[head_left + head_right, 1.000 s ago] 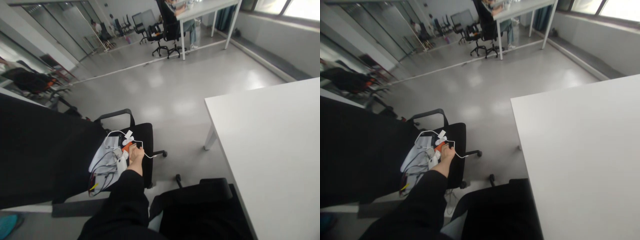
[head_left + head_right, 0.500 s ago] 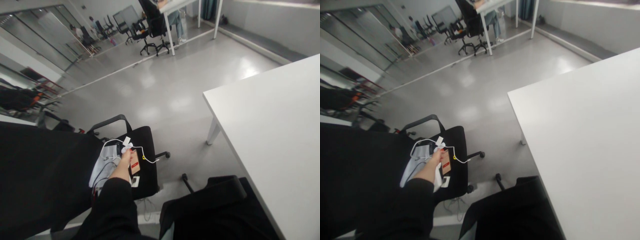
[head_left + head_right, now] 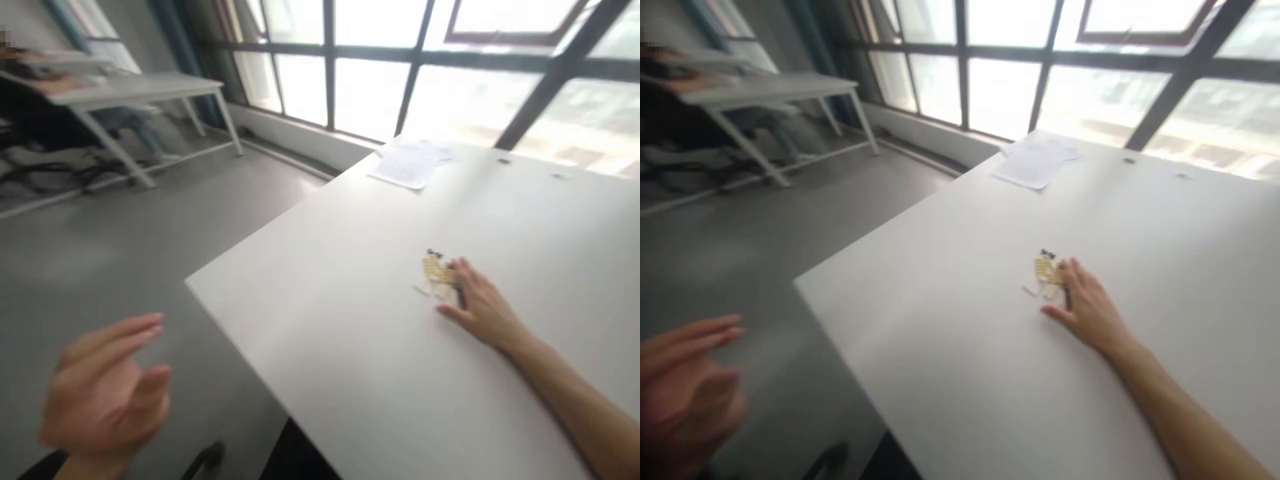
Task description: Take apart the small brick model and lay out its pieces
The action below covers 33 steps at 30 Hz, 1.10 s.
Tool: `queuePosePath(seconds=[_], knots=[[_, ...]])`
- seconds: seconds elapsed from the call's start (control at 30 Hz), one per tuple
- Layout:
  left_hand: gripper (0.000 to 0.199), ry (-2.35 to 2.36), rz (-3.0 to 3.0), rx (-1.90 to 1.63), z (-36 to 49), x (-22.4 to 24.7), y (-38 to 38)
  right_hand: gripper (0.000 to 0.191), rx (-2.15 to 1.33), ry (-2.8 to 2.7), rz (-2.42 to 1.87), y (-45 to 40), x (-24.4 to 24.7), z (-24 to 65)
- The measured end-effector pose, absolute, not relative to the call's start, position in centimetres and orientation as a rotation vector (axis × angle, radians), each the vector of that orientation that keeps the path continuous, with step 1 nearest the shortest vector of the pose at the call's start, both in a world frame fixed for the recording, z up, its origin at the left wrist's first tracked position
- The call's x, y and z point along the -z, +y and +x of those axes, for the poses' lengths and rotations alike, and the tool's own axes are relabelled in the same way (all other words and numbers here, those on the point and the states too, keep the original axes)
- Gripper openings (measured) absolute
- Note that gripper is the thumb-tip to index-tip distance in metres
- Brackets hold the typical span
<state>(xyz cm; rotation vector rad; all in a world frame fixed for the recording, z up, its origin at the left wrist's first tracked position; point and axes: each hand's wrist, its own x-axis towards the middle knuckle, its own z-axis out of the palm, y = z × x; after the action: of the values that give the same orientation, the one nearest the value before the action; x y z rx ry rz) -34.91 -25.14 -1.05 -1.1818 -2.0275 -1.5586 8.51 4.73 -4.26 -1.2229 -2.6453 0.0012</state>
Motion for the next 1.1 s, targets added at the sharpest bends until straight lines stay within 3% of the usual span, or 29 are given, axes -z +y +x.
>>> queuePosePath(seconds=[0.03,0.13,0.23,0.33,0.63,0.77,0.93,1.1], knots=[[0.043,-1.949,-1.592,1.421,-32.0,0.1,-22.2,0.095,-0.045,-2.695,-1.216,5.1,4.0,8.3],[0.067,-1.646,-2.449,0.933,-23.4,-0.9,-14.0,0.103,-0.151,-2.731,-1.222,5.7,3.1,7.2],[0.095,-1.565,-2.689,0.573,-17.0,0.6,-6.1,0.107,-0.253,-2.740,-1.184,5.8,2.3,6.3],[0.108,-1.652,-2.711,0.446,-14.0,2.4,0.2,0.104,-0.320,-2.713,-1.143,6.1,1.8,6.1],[0.093,-1.541,-2.839,0.259,-12.1,1.6,6.7,0.069,-0.297,-2.488,-1.410,3.4,3.1,10.0],[0.088,-1.501,-2.888,0.239,-12.0,1.3,6.8,0.065,-0.299,-2.490,-1.385,4.0,2.7,9.5],[0.097,-1.515,-2.887,0.289,-11.8,1.3,6.4,0.064,-0.327,-2.463,-1.344,5.7,1.9,8.0],[0.080,-1.599,-2.834,0.476,-11.5,1.7,6.2,0.064,-0.655,-2.179,-1.163,5.5,1.8,9.8]])
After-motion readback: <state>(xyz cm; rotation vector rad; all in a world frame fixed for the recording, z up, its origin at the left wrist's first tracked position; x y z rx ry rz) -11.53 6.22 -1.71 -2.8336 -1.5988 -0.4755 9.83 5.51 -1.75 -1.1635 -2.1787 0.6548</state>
